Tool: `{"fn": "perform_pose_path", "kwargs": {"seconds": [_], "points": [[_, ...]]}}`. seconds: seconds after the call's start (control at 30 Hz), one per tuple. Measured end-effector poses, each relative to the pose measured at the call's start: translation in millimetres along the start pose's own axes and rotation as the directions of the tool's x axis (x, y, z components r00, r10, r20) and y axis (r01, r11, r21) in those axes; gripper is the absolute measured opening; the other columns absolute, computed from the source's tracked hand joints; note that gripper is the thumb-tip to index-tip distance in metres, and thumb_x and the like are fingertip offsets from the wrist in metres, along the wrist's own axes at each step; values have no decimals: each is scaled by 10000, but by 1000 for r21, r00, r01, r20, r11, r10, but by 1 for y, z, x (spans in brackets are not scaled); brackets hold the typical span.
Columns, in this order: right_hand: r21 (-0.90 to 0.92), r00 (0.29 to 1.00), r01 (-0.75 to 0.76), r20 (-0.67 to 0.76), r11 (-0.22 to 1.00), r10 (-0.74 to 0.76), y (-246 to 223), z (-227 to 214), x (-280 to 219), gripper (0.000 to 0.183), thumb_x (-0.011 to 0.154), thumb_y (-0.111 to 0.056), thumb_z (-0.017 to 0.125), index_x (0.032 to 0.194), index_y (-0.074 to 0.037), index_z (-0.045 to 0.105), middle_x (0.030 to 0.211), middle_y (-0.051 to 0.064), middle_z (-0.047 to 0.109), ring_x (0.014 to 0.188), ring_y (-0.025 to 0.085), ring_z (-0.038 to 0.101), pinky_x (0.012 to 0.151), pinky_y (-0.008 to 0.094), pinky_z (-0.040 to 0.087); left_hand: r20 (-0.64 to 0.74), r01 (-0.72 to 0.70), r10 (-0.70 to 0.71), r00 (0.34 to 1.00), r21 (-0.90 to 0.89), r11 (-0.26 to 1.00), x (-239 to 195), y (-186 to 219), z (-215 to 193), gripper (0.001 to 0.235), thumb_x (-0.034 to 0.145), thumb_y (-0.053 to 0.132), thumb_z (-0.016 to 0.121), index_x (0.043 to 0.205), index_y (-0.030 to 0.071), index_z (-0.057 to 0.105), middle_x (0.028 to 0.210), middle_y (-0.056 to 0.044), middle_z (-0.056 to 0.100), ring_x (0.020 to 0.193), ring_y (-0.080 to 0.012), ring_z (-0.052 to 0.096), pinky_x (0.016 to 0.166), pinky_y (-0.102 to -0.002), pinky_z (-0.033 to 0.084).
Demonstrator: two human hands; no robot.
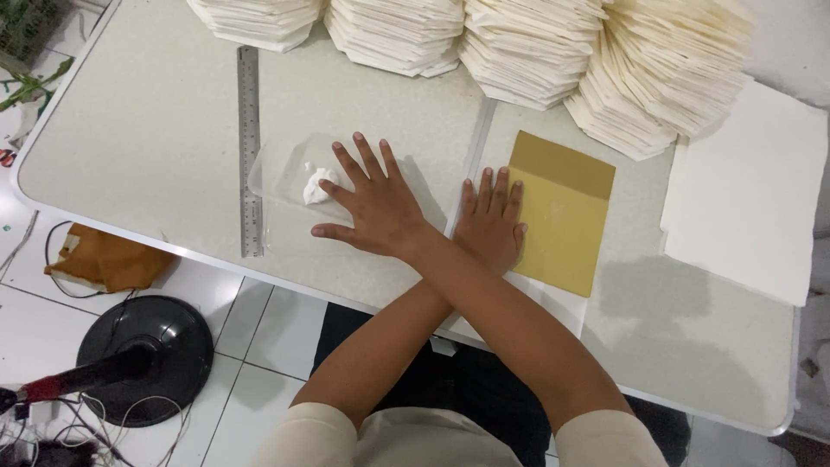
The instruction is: Wrapping a cardboard box template with a white paper liner by folding and tucking the edges.
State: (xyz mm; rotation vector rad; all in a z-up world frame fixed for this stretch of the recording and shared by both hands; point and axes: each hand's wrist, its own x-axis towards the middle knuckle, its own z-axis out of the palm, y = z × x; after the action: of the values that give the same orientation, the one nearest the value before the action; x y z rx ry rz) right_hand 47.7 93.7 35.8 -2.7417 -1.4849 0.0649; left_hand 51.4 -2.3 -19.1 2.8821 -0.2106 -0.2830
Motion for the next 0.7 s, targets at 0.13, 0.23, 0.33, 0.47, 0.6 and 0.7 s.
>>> {"fn": "perform_pose_path", "kwargs": {"seconds": [0.13, 0.23, 0.33, 0.47, 0.6, 0.7], "points": [[179, 994, 33, -112, 983, -13, 11, 6, -6, 790, 934, -803, 280, 1494, -292, 503, 1612, 176, 354, 1534, 427, 233, 1244, 634, 132, 13, 13, -14, 1000, 18, 1000, -1, 1, -1, 629, 1082, 424, 190, 1631, 140, 75, 1702, -160, 25, 1570, -365, -13, 1240, -597, -54], [343, 943, 82, -329, 936, 38, 29, 12, -28, 746, 984, -717, 419, 1580, -270, 393, 1617, 171, 348, 1535, 428, 254, 1257, 608, 168, -11, 17, -16, 1000, 34, 999, 5, 1, 11, 650, 1077, 445, 212, 1633, 148, 54, 1704, -155, 14, 1571, -360, -26, 1242, -598, -52], [467, 872, 70, -458, 881, 173, 60, 12, -76, 723, 1001, -583, 566, 1592, -211, 376, 1589, 133, 395, 1508, 375, 330, 1260, 538, 208, -125, -30, 34, 992, 39, 999, 33, -7, 80, 660, 1082, 450, 239, 1642, 153, 54, 1713, -158, -12, 1570, -376, -51, 1241, -607, -76], [618, 798, -29, -459, 785, 391, 113, 34, -165, 776, 941, -289, 740, 1528, 50, 361, 1463, 299, 459, 1382, 462, 441, 1182, 559, 318, -44, -66, 69, 997, 69, 995, -5, -4, -2, 625, 1071, 391, 264, 1614, 81, 238, 1695, -202, 76, 1557, -420, 24, 1235, -616, 27], [725, 787, -97, -363, 682, 498, 123, 48, -274, 1019, 763, -150, 851, 1590, -10, 273, 1544, 218, 398, 1439, 379, 410, 1218, 454, 297, -23, -40, 40, 999, -5, 999, 1, -1, -2, 656, 1065, 412, 251, 1627, 92, 142, 1693, -202, 75, 1560, -415, 24, 1240, -606, -10], [696, 846, -338, -70, 634, 528, 116, 57, -334, 1359, 475, -306, 997, 1567, -2, 248, 1583, 226, 352, 1486, 401, 317, 1263, 502, 218, 40, -24, 25, 999, -17, 1000, 4, -2, -7, 650, 1067, 398, 224, 1631, 97, 109, 1696, -198, 43, 1561, -405, -16, 1231, -609, -54]]}}
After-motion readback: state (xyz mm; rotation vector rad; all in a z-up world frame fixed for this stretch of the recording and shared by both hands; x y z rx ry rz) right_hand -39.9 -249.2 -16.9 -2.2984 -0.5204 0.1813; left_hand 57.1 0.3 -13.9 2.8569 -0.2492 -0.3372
